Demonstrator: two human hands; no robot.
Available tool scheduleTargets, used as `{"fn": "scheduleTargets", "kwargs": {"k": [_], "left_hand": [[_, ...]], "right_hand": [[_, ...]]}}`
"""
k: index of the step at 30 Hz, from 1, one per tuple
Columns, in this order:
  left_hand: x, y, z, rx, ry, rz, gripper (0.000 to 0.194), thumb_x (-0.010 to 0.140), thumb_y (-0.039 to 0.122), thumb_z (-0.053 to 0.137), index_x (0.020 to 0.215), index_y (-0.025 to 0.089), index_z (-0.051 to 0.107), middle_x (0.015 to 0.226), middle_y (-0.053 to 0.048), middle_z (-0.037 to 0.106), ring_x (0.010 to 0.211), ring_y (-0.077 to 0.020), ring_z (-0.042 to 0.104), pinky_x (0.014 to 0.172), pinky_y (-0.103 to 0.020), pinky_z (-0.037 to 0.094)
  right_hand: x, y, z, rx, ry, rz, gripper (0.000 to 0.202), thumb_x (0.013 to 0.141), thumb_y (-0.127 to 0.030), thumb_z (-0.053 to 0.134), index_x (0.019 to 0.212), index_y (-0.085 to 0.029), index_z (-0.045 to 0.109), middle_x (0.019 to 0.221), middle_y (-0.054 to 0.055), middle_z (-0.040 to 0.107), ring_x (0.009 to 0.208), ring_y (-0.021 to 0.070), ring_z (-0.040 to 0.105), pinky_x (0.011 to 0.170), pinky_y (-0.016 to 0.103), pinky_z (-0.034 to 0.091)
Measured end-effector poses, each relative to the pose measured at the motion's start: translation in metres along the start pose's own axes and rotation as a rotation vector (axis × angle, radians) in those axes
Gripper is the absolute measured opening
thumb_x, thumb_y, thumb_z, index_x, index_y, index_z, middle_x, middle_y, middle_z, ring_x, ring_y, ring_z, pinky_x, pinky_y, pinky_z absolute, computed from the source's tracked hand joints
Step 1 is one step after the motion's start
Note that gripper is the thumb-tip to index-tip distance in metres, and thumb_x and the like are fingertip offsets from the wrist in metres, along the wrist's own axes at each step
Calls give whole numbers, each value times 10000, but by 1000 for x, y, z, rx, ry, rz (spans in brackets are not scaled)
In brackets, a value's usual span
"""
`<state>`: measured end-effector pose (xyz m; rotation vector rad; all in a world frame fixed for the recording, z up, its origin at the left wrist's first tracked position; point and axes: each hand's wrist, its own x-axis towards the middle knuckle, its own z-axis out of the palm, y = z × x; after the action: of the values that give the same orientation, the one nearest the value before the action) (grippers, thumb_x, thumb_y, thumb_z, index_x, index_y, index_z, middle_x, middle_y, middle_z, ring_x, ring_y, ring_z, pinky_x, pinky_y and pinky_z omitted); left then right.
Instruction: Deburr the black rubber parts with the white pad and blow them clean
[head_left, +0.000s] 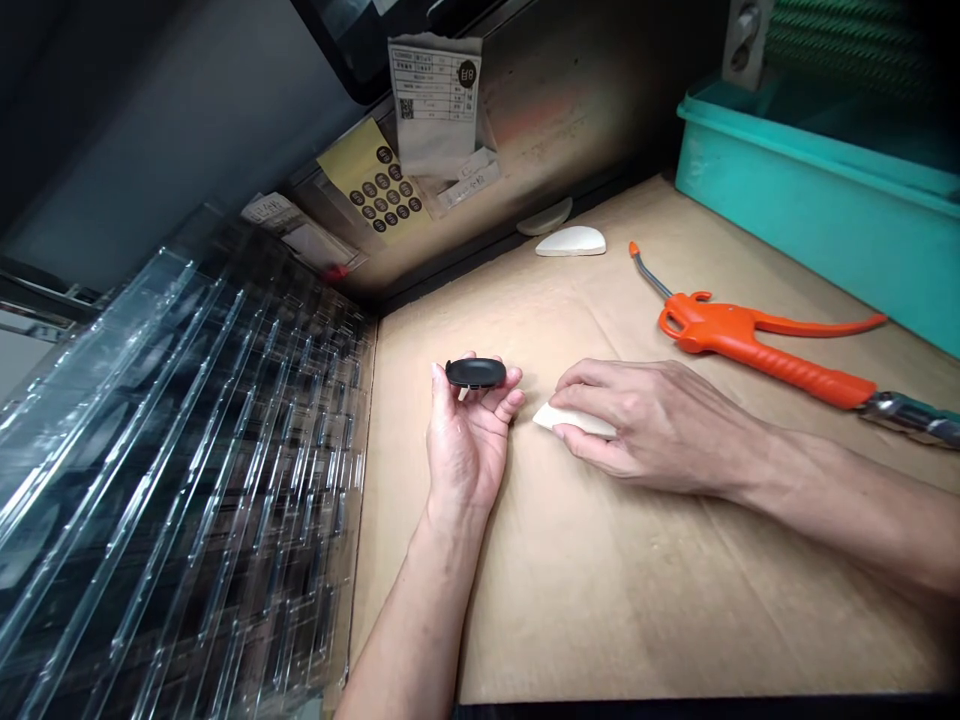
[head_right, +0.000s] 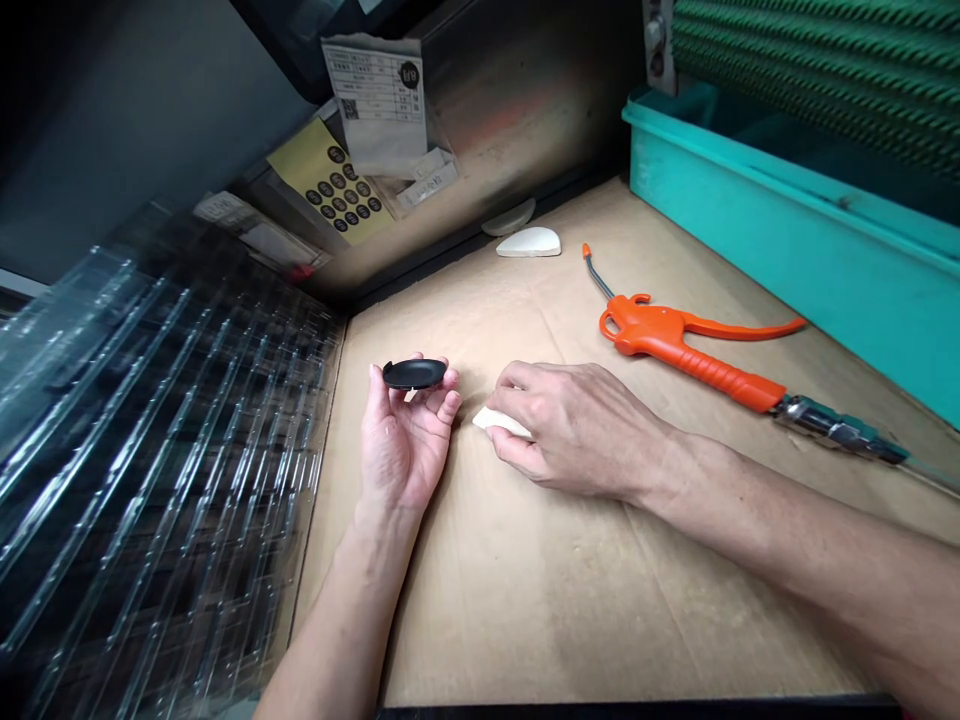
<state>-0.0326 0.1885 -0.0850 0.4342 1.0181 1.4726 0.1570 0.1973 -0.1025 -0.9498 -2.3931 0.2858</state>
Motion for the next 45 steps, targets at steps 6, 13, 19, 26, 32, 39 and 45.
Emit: {"fn": "scheduleTargets", "kwargs": {"k": [6, 13, 19, 26, 32, 39, 45], "left_hand": [[1, 0, 0, -14, 29, -26, 453, 1023, 550, 393, 995, 162, 624, 976, -83, 701, 794, -145, 706, 685, -234, 554], [0, 0, 1, -22, 30, -39, 491, 1025, 563, 373, 986, 148, 632, 933, -80, 705, 738, -130, 694, 635, -214, 544], [1, -1, 1, -27, 42, -35, 481, 1016, 576, 393, 977, 158, 629, 913, -62, 693, 724, -120, 678, 659, -220, 539], [1, -1, 1, -38, 43, -50, 491, 1005, 592, 408, 991, 151, 623, 892, -62, 700, 681, -120, 678, 605, -209, 532], [-1, -1, 2, -40, 9, -41, 469, 1007, 573, 423, 1007, 151, 628, 900, -60, 696, 687, -129, 680, 594, -215, 529], [-2, -2, -1, 20, -18, -24, 389, 1002, 541, 466, 1057, 202, 650, 982, -38, 686, 735, -138, 690, 623, -236, 527], [-3, -1, -2, 14, -54, 14, 273, 985, 402, 538, 1176, 242, 649, 1083, -45, 669, 859, -179, 707, 721, -278, 541]], "right_hand": [[-1, 0, 0, -5, 3, -9, 190, 964, -278, 530, 946, -186, 696, 983, 39, 677, 783, 176, 631, 634, 314, 394], [-1, 0, 0, 14, -12, -25, 209, 971, -285, 520, 973, -185, 704, 995, 38, 673, 803, 182, 646, 647, 324, 422], [-1, 0, 0, 28, -29, -29, 220, 986, -302, 516, 984, -189, 706, 1003, 38, 672, 830, 185, 655, 676, 324, 437], [-1, 0, 0, 20, -33, -22, 255, 993, -316, 486, 979, -188, 705, 1009, 25, 670, 819, 181, 652, 669, 327, 437], [-1, 0, -1, 23, -34, -15, 263, 989, -310, 473, 987, -186, 706, 1004, 16, 666, 821, 173, 650, 667, 327, 437], [-1, 0, -1, -8, -36, -7, 255, 989, -331, 475, 967, -194, 690, 989, 7, 665, 778, 172, 638, 631, 333, 415], [0, 0, 1, -21, -26, -13, 249, 1007, -338, 480, 964, -200, 682, 1017, 2, 670, 803, 175, 650, 632, 339, 407]]}}
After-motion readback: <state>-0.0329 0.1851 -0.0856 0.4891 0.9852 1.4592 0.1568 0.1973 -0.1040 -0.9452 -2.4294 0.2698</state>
